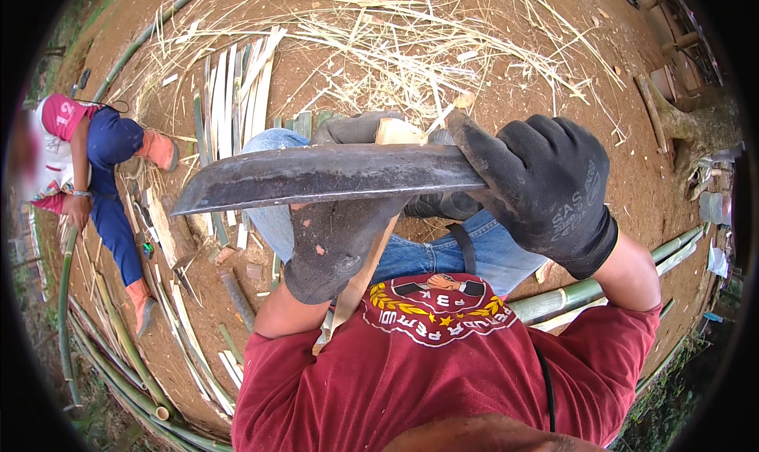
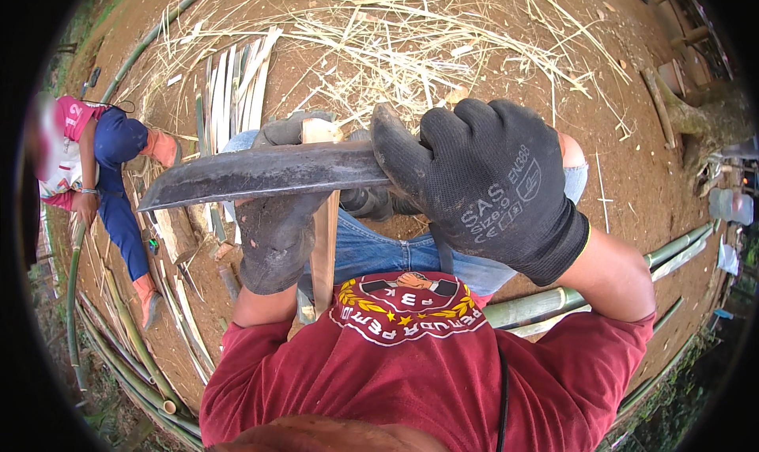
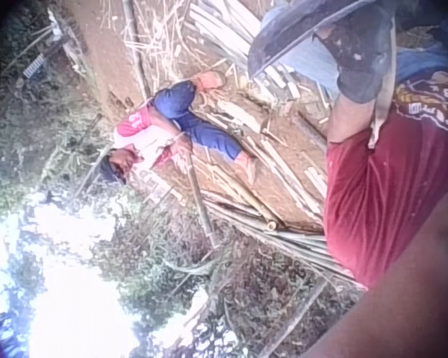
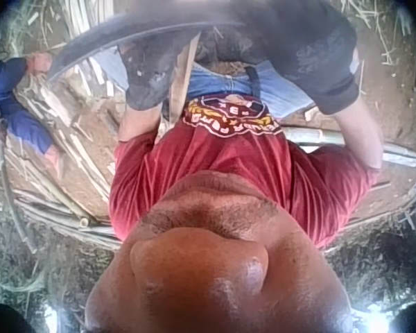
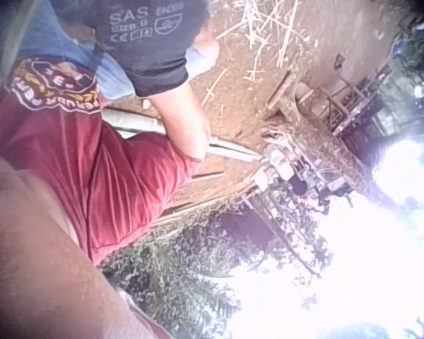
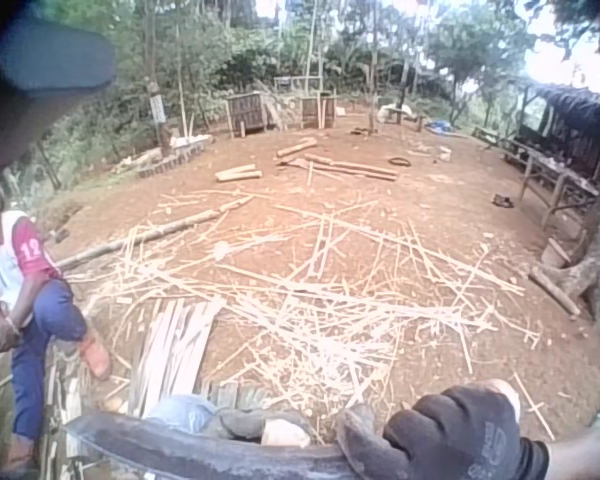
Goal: The person sits on the ground and uses a machete to split a bamboo pole into thin strips. They hold the bamboo vertically and strike it with the blade to separate the sections, repeating the process to create multiple strips.
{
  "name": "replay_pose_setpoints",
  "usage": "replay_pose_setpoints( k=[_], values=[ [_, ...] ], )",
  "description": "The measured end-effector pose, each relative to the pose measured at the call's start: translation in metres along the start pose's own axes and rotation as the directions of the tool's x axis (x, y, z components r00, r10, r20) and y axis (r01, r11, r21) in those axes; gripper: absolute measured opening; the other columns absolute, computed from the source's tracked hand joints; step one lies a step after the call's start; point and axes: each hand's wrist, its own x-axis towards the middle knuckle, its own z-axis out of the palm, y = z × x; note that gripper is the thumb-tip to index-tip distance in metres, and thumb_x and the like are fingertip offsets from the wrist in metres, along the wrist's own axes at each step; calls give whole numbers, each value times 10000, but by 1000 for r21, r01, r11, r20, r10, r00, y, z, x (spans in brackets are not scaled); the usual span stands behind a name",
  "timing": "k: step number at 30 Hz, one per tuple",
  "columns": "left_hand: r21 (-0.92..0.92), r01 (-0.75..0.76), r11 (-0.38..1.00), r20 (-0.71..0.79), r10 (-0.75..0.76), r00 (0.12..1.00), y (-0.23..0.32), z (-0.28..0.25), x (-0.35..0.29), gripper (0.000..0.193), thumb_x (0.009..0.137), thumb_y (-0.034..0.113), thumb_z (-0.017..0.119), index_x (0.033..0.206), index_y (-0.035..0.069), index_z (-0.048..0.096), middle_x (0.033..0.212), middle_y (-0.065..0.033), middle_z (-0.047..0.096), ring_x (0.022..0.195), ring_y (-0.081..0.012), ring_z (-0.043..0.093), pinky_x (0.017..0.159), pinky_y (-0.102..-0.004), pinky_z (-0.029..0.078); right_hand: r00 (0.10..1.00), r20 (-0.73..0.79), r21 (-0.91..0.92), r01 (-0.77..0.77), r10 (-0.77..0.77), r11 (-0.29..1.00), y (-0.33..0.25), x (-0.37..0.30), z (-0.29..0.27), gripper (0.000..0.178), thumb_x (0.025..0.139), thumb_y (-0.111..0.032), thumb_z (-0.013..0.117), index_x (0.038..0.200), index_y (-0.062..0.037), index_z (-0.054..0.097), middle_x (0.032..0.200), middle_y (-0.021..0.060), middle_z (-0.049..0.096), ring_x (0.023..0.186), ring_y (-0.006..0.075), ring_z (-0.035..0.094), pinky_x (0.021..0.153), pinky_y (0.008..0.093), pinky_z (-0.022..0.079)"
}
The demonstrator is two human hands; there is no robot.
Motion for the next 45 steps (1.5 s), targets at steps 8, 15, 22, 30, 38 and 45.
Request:
replay_pose_setpoints(
  k=[8,15,22,30,38,45],
  values=[
    [357,-56,932,-18,67,998,5,2,2,600,747,75,855,1234,-30,520,1082,-123,646,1008,-180,645,875,-306,540,997,72,4,-13,13,1000,9,1,8,605,626,-304,753,1174,-75,634,766,61,560,650,235,559,564,373,436],
    [-215,168,962,-59,-184,981,28,-2,5,410,817,12,755,1154,-49,529,966,-126,646,788,-145,652,663,-267,551,931,-31,-303,-356,365,884,116,-56,72,310,891,-281,658,1151,-113,647,938,124,676,762,312,677,636,367,536],
    [-160,153,975,-140,-176,974,19,-2,-1,385,836,-24,725,1165,-49,527,1051,-141,637,870,-153,661,729,-280,573,935,-189,309,-233,300,922,34,2,22,263,880,-291,718,1041,-85,695,696,95,636,578,246,620,537,359,485],
    [-112,33,993,-118,-46,992,13,0,-6,567,738,222,873,1162,2,567,1130,-135,634,1019,-185,656,903,-319,562,989,-141,123,71,-54,990,2,5,13,606,606,-305,788,1159,-86,673,705,38,554,613,229,573,537,359,431],
    [-103,82,991,-27,-85,996,27,9,0,335,784,180,846,1012,0,679,939,-53,676,867,-97,624,773,-240,501,996,-86,107,48,-39,993,3,9,13,473,711,-275,674,1170,-159,671,696,-27,516,625,153,551,524,323,424],
    [10,-137,990,59,137,989,10,-2,7,286,784,117,829,1000,0,683,909,-54,677,820,-100,627,748,-252,503,997,-58,123,50,-43,991,6,11,22,406,752,-277,673,1139,-158,661,703,-15,544,641,169,579,548,318,445]
  ],
)
